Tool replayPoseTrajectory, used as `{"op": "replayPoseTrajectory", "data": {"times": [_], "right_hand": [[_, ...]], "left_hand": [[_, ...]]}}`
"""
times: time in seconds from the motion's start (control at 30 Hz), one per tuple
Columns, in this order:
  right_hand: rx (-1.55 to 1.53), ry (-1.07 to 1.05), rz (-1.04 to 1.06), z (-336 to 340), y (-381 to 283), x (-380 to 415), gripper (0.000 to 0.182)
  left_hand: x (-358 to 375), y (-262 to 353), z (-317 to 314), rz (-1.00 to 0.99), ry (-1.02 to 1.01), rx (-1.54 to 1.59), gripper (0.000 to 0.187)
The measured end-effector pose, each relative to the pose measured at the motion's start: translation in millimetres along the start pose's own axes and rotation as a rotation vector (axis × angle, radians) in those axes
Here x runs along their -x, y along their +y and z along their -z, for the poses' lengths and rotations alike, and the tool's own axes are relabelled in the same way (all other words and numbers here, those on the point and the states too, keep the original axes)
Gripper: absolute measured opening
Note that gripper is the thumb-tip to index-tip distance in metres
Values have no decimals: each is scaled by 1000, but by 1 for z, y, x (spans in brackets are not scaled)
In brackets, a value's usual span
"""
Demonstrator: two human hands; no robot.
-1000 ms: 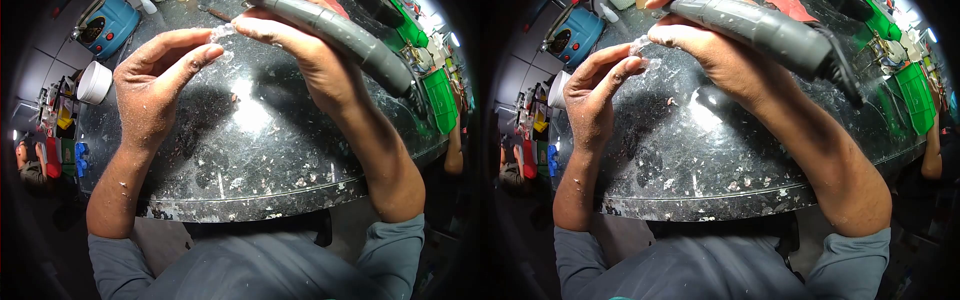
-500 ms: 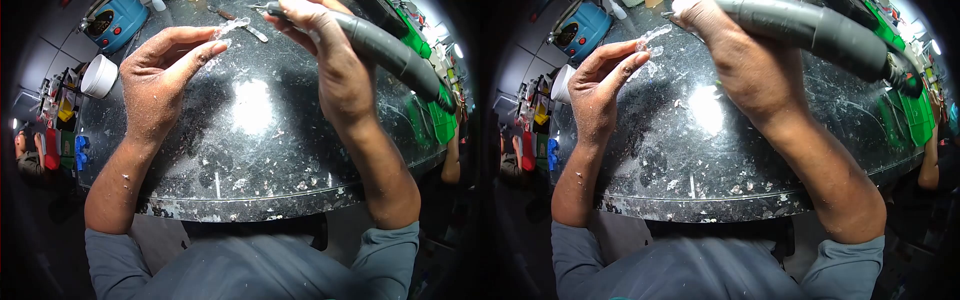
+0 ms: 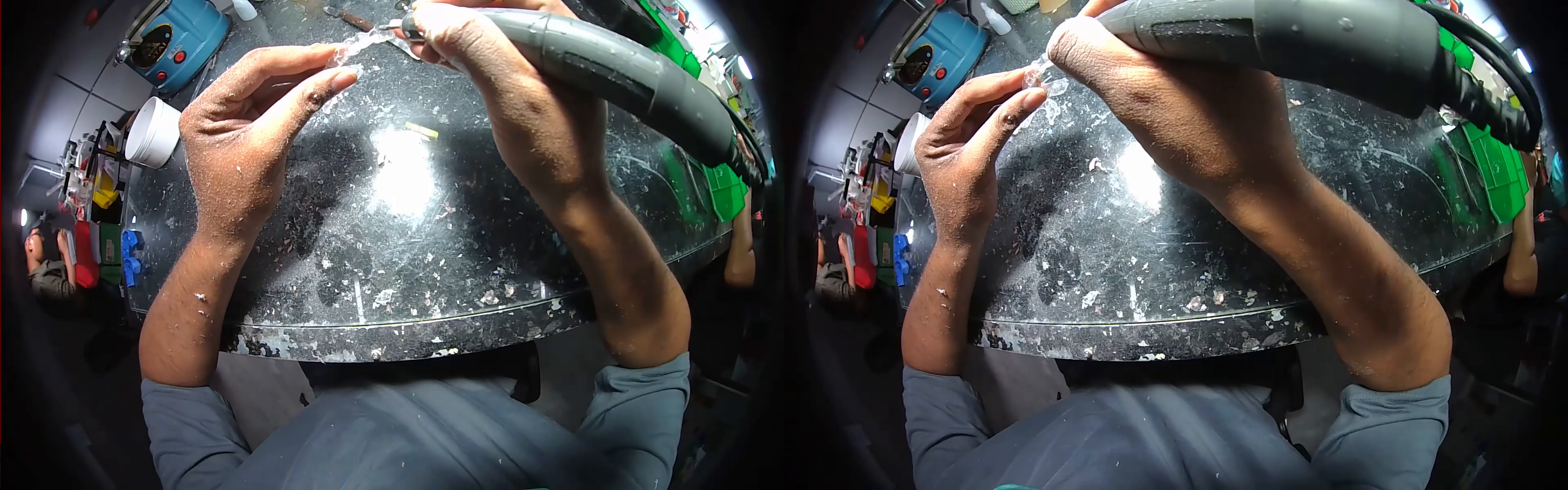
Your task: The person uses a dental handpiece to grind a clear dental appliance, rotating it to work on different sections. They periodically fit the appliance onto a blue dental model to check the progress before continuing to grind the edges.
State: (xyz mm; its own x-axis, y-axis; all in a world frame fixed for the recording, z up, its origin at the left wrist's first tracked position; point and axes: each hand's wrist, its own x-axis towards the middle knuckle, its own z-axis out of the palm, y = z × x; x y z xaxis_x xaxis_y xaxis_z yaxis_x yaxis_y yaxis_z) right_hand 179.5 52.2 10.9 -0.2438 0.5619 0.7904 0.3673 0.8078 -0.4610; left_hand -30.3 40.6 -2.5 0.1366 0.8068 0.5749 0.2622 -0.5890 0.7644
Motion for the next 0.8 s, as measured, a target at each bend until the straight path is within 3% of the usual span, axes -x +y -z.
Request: {"op": "replayPoseTrajectory", "data": {"times": [0.07, 0.17, 0.23, 0.57, 0.63, 0.67, 0.73, 0.8], "right_hand": [[97, 4, 36, 0, -4, 0, 10], [-95, -8, -45, -3, 6, 2, 12], [-412, 36, -161, -11, 13, 4, 12], [-92, -43, -4, 1, 1, 1, 12], [180, -54, 22, 4, -13, -1, 12], [180, -54, 22, 3, -7, 0, 12], [-145, -6, 17, -2, 4, 0, 11], [-74, -40, -39, 2, -3, 1, 12]], "left_hand": [[0, 0, 0, -21, -6, -18, 19], [0, 1, 0, -16, -11, -20, 19], [0, -1, 1, -21, -15, -22, 19], [0, 0, 1, -44, -20, -23, 19], [0, 0, 1, -42, -22, -39, 19], [0, 0, 1, -40, -24, -55, 19], [0, 1, 0, -37, -24, -53, 19], [0, 2, 0, -34, -24, -51, 19]]}}
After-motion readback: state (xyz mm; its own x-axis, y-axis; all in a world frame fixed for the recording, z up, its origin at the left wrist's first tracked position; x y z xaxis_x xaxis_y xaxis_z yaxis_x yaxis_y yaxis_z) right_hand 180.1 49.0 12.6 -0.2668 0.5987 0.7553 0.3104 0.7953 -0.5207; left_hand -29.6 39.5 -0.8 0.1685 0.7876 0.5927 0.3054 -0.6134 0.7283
